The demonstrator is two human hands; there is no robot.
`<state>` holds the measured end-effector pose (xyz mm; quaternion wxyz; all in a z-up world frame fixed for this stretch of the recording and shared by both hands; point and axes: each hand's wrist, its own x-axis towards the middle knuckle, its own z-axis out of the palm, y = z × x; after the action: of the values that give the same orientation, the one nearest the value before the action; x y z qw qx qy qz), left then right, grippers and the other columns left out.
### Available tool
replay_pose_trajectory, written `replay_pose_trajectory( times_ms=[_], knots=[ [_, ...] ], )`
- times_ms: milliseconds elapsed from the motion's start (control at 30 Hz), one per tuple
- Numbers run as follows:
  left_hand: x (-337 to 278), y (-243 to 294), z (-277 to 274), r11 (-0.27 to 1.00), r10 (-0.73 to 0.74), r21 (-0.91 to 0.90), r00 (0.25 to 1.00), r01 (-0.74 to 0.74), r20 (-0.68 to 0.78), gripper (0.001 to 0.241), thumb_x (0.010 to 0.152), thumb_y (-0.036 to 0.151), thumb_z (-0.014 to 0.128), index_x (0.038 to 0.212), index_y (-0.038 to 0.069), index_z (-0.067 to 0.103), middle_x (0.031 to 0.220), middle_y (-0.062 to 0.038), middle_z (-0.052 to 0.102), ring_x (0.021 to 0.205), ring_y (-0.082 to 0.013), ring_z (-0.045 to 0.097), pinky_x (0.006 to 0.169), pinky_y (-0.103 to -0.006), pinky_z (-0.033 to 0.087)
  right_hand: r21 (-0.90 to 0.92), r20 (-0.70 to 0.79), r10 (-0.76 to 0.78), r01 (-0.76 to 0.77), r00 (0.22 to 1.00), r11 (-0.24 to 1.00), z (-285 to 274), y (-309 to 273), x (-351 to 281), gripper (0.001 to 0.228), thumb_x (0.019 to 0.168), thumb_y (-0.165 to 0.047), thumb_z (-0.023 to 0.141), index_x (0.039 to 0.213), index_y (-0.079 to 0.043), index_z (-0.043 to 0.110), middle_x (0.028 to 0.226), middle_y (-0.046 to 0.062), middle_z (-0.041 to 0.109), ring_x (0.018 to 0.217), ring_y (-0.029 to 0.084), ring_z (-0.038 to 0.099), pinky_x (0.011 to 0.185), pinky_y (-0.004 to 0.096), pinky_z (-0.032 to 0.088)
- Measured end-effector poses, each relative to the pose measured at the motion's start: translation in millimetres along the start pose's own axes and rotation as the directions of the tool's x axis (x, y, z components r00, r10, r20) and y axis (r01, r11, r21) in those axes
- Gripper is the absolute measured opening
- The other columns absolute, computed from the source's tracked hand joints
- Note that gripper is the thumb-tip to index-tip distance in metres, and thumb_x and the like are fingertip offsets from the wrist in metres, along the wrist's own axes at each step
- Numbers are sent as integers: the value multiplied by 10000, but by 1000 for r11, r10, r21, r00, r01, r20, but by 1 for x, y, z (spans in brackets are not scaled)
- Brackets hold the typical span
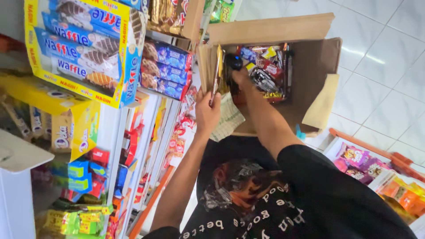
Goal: The person uses a handheld barcode scanner to scan various snack items, including chocolate bars and yellow packaged snacks, taken from a cardboard box. After scanning, the items are placed onto the store shelves.
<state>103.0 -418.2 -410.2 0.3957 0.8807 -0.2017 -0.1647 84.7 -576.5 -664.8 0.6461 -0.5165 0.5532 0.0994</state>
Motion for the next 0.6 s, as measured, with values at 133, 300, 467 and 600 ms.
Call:
replay_pose_trajectory(
  times_ms=[133, 300, 467, 600],
  knots=[
    [2, 0, -1, 1000, 4, -16, 1000, -4, 18, 213, 979, 228, 657, 1049, 27, 673, 1089, -209, 598, 969, -392, 600, 799, -465, 496, -146, 44, -440, 442, 897, 885, 22, 2, -7, 744, 724, -317, 839, 1343, -19, 552, 1147, 171, 729, 1009, 278, 707, 869, 376, 560],
    [6, -5, 6, 995, 87, 53, 996, -87, -9, 231, 969, 220, 669, 1108, 38, 697, 1156, -225, 600, 1054, -425, 567, 878, -496, 472, -121, -39, -236, 230, 971, 966, 33, 5, -10, 767, 662, -319, 907, 1319, -55, 612, 1130, 169, 718, 1012, 277, 696, 864, 366, 538],
    [6, -7, 13, 998, 17, 63, 1000, -18, 21, 259, 978, 276, 665, 1095, 46, 693, 1158, -220, 593, 1056, -414, 582, 880, -504, 488, 61, 9, -192, 191, 981, 980, 29, 7, -9, 539, 712, -281, 868, 1175, -45, 726, 1064, 114, 761, 951, 230, 729, 837, 371, 584],
    [7, -11, 11, 1000, 11, 9, 1000, -11, 14, 288, 967, 284, 639, 1108, 39, 695, 1197, -228, 585, 1022, -415, 591, 850, -502, 493, 356, 151, -241, 175, 959, 918, 24, 7, -10, 379, 791, -224, 804, 1131, -77, 720, 999, 78, 756, 848, 199, 714, 742, 353, 585]
  ],
)
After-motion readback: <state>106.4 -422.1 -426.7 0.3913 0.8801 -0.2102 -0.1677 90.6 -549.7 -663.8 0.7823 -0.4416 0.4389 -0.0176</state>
